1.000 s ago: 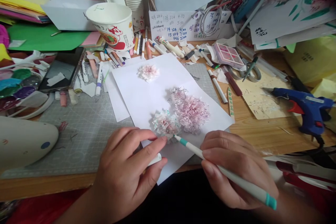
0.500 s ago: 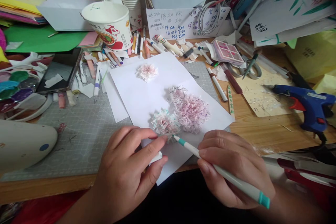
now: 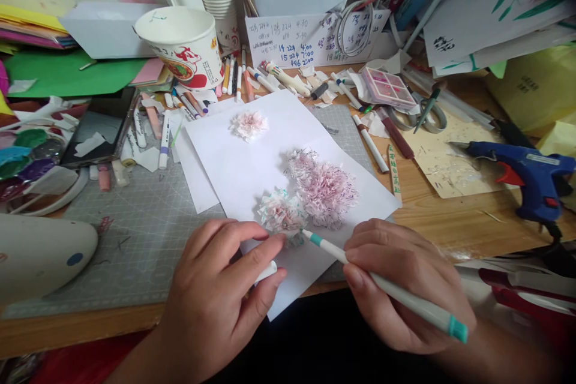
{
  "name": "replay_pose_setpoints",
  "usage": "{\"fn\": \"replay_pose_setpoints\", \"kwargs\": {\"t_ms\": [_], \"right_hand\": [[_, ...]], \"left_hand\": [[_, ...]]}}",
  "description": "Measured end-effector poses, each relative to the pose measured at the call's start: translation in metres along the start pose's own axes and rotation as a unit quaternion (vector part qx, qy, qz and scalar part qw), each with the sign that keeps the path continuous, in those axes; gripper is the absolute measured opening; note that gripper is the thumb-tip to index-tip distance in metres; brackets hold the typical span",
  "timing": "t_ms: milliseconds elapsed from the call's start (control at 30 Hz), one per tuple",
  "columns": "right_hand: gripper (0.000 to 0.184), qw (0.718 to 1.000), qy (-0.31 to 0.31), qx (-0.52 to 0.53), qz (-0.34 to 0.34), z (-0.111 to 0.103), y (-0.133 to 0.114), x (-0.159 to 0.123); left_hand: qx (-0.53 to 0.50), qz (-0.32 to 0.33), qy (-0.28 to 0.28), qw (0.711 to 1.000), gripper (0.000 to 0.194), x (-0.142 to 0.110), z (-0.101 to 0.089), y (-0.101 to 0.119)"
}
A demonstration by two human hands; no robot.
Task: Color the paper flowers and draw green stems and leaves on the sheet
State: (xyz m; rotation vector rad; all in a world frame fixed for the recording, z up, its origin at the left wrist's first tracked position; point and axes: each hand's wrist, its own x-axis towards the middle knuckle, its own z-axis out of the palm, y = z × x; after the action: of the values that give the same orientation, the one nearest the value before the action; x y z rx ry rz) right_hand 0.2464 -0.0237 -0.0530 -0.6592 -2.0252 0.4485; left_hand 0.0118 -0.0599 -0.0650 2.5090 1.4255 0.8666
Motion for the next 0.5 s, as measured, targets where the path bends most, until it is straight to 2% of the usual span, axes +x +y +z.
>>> {"fn": "replay_pose_setpoints", "kwargs": {"t_ms": [233,400,500], "right_hand": [[0.02,1.0,-0.001,-0.005,-0.016,0.0024,-0.002,0.0022],[0.023,1.0,0.004,0.015,0.019,-0.001,-0.0013,0.0023],[0.022,1.0,0.02,0.011,0.016,0.0027,-0.0009,0.0017]], "left_hand": [[0.001,0.005,-0.001,1.0,0.022,0.0004,-0.0003,0.0006],[-0.005,0.01,-0.002,1.0,0.021,0.0001,0.0007,0.0003],[-0.003,0.015,0.003,1.0,0.02,-0.0008,0.0007,-0.0005]]}}
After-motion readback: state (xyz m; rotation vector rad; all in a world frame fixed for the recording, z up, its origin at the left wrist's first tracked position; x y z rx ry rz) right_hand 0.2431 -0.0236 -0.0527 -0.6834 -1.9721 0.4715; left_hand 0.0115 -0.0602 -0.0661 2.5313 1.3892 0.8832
